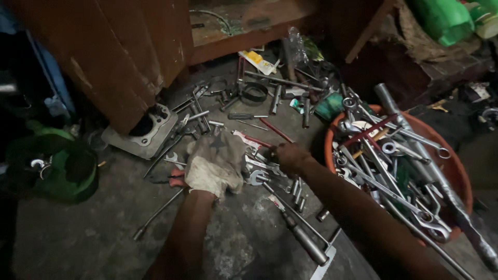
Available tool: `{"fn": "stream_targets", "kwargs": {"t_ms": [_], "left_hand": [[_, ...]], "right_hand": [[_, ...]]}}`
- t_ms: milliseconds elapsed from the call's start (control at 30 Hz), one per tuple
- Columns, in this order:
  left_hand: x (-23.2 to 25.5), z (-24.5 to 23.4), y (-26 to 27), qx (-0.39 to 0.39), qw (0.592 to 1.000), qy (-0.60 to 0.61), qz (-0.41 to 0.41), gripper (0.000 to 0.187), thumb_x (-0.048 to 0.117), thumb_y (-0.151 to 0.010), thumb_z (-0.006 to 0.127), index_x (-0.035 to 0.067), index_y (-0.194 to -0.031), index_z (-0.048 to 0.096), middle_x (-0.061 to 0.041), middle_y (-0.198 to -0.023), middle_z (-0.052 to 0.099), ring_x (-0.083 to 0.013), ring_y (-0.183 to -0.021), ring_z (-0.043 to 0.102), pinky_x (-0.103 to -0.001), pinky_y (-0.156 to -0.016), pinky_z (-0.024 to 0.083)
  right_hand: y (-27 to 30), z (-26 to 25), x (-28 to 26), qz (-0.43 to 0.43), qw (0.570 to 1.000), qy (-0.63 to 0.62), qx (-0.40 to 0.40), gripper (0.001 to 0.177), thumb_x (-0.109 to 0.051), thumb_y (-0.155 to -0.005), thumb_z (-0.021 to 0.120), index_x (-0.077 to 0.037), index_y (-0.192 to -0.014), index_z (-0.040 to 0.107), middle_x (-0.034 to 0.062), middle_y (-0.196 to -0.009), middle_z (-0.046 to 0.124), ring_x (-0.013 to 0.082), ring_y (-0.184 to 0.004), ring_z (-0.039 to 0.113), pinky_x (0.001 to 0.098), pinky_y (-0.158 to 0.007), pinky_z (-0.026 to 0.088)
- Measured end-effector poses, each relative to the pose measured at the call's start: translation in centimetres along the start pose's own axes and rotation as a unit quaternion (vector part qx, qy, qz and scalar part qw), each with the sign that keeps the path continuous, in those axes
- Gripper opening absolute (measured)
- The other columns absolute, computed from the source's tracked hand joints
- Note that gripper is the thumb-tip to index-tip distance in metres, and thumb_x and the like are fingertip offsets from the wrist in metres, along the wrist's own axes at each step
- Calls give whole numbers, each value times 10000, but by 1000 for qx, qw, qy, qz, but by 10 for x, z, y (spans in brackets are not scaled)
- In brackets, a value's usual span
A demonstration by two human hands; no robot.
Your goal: The person sits on the floor and wipes various metal tools, including wrenches and pliers, with a cloth. They pick up each tool from a scattered pile on the floor, clean it, and place it into a red plastic basin.
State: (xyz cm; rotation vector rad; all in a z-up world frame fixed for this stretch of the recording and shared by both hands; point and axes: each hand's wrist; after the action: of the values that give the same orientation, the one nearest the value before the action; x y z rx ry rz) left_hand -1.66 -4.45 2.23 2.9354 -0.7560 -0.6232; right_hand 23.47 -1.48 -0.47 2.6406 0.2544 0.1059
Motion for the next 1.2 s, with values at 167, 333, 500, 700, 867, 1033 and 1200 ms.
{"fn": "stream_targets", "kwargs": {"t_ms": [167, 333, 500, 700, 867, 1033, 1200], "left_hand": [[3, 3, 0, 42, 998, 35, -6, 528, 450, -875, 446, 195, -1329, 534, -84, -1372, 574, -276, -1263, 498, -444, -1005, 374], [11, 1, 2, 63, 996, 63, -2, 519, 466, -854, 469, 203, -1294, 554, -79, -1335, 597, -273, -1239, 523, -439, -1005, 402], [17, 1, -4, 66, 993, 97, 10, 510, 481, -834, 492, 210, -1259, 574, -74, -1299, 621, -271, -1216, 547, -433, -1006, 429], [34, 1, -16, 70, 985, 150, 38, 500, 499, -809, 519, 219, -1216, 598, -68, -1255, 649, -267, -1188, 576, -426, -1006, 463], [55, -8, -26, 87, 969, 221, 63, 493, 514, -789, 541, 226, -1181, 618, -64, -1219, 673, -264, -1164, 601, -421, -1006, 491], [73, -33, -22, 92, 912, 399, 20, 485, 530, -769, 564, 233, -1146, 637, -59, -1182, 697, -261, -1140, 625, -415, -1006, 518], [83, -26, -24, 135, 945, 290, -69, 734, 657, -546, 694, 210, -1128, 664, -74, -1138, 688, -262, -1113, 637, -442, -1056, 458]], "right_hand": [[-5, 11, -12, 52, 998, 3, 31, 354, -195, -955, 595, -135, -1301, 645, 133, -1359, 586, 400, -1248, 592, 524, -956, 534], [-23, 36, 1, 2, 996, 74, 57, 359, -262, -985, 519, -106, -1283, 644, 192, -1307, 602, 395, -1215, 607, 519, -961, 529], [-51, 59, 48, -42, 991, 10, 129, 391, -309, -892, 604, -29, -1158, 663, 228, -1180, 658, 389, -1093, 648, 498, -897, 547], [-17, -5, 43, 6, 974, -202, 103, 587, -578, -902, 627, -23, -1071, 713, 212, -1057, 738, 370, -1013, 708, 470, -887, 552], [36, -65, 5, -59, 957, -251, 132, 662, -625, -977, 482, -57, -1238, 700, 191, -1154, 743, 326, -1083, 704, 442, -948, 528], [65, -63, 7, -27, 960, -261, 99, 667, -583, -937, 661, -12, -1280, 638, 198, -1242, 681, 303, -1130, 645, 437, -957, 515], [84, -34, 9, -33, 882, -469, 25, 497, -454, -937, 633, -9, -1127, 744, 175, -997, 768, 243, -888, 710, 414, -813, 573]]}}
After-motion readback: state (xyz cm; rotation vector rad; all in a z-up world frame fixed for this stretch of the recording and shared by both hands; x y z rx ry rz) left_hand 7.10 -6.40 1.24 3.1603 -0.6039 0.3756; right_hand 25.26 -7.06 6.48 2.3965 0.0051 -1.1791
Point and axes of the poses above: each hand's wrist, its own y-axis away from the middle knuckle, its own z-axis out of the palm, x = y × z
